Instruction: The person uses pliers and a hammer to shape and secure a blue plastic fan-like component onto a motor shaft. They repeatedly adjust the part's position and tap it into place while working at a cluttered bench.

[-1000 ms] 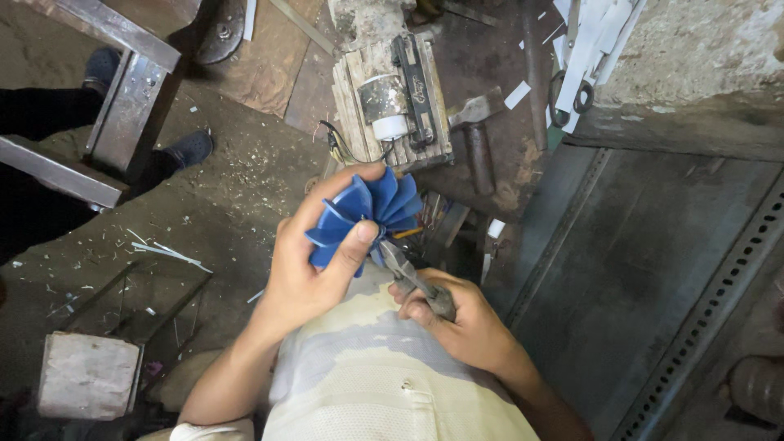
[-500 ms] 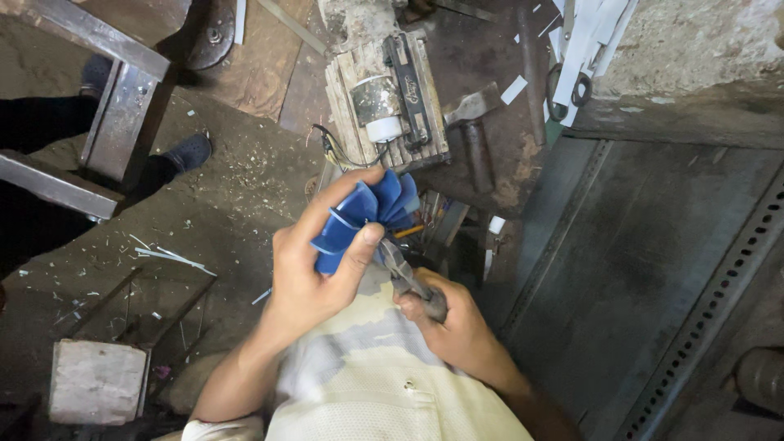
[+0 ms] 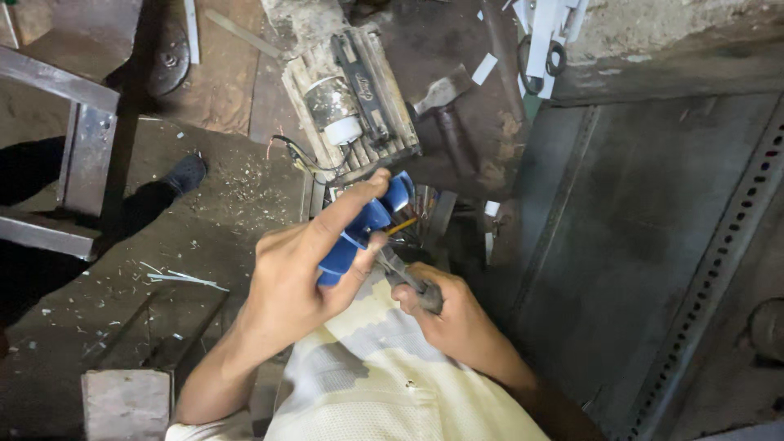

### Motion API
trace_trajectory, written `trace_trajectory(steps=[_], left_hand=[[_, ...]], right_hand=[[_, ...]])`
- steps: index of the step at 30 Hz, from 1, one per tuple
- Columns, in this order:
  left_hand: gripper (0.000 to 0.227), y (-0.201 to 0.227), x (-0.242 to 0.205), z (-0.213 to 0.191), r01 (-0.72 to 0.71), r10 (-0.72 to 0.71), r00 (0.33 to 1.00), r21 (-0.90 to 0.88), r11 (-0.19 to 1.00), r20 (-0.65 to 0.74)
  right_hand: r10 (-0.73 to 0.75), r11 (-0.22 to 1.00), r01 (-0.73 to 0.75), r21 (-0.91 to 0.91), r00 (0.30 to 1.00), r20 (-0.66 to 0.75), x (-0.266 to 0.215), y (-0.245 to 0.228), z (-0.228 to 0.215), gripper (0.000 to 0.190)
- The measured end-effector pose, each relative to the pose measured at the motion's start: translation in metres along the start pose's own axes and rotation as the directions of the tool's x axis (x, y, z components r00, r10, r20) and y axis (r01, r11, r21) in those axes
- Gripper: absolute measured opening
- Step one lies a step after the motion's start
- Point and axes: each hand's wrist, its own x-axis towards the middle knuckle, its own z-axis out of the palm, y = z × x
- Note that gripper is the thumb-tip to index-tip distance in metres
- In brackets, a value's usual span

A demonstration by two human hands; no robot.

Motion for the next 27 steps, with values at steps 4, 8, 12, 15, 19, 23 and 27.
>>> trace_trajectory(steps=[4, 8, 12, 15, 19, 23, 27], left_hand=[[0.048, 0.003, -0.001, 0.001, 0.080, -0.081, 0.996, -0.039, 0.996, -0.033], [0.045, 0.005, -0.003, 0.004, 0.099, -0.116, 0.988, -0.154, 0.983, -0.100], [0.044, 0.005, -0.004, 0.006, 0.116, -0.137, 0.984, -0.171, 0.978, -0.115], [0.043, 0.005, -0.002, 0.006, 0.112, -0.130, 0.985, -0.150, 0.982, -0.113], [0.043, 0.005, 0.001, 0.005, 0.113, -0.134, 0.985, -0.186, 0.976, -0.106], [0.043, 0.002, 0.000, 0.003, 0.145, -0.167, 0.982, -0.211, 0.967, -0.086], [0.042, -0.008, -0.003, 0.009, 0.115, -0.151, 0.978, -0.231, 0.966, -0.146]], right_hand=[[-0.030, 0.999, 0.030, 0.030, 0.999, 0.015, -0.002, -0.003, 0.000, 0.012], [-0.022, 0.999, 0.023, 0.029, 1.000, -0.014, -0.002, -0.004, 0.000, 0.011], [0.022, 1.000, -0.022, -0.008, 0.999, -0.040, -0.003, -0.004, 0.001, 0.013], [0.038, 0.999, -0.038, 0.000, 0.998, -0.056, -0.002, -0.003, 0.000, 0.013], [0.107, 0.993, -0.108, -0.039, 0.993, -0.043, -0.002, -0.001, 0.000, 0.018], [0.124, 0.990, -0.128, -0.052, 0.989, -0.077, -0.001, 0.000, 0.001, 0.018], [0.040, 0.993, -0.051, -0.108, 0.994, -0.098, 0.003, 0.011, 0.000, 0.019]])
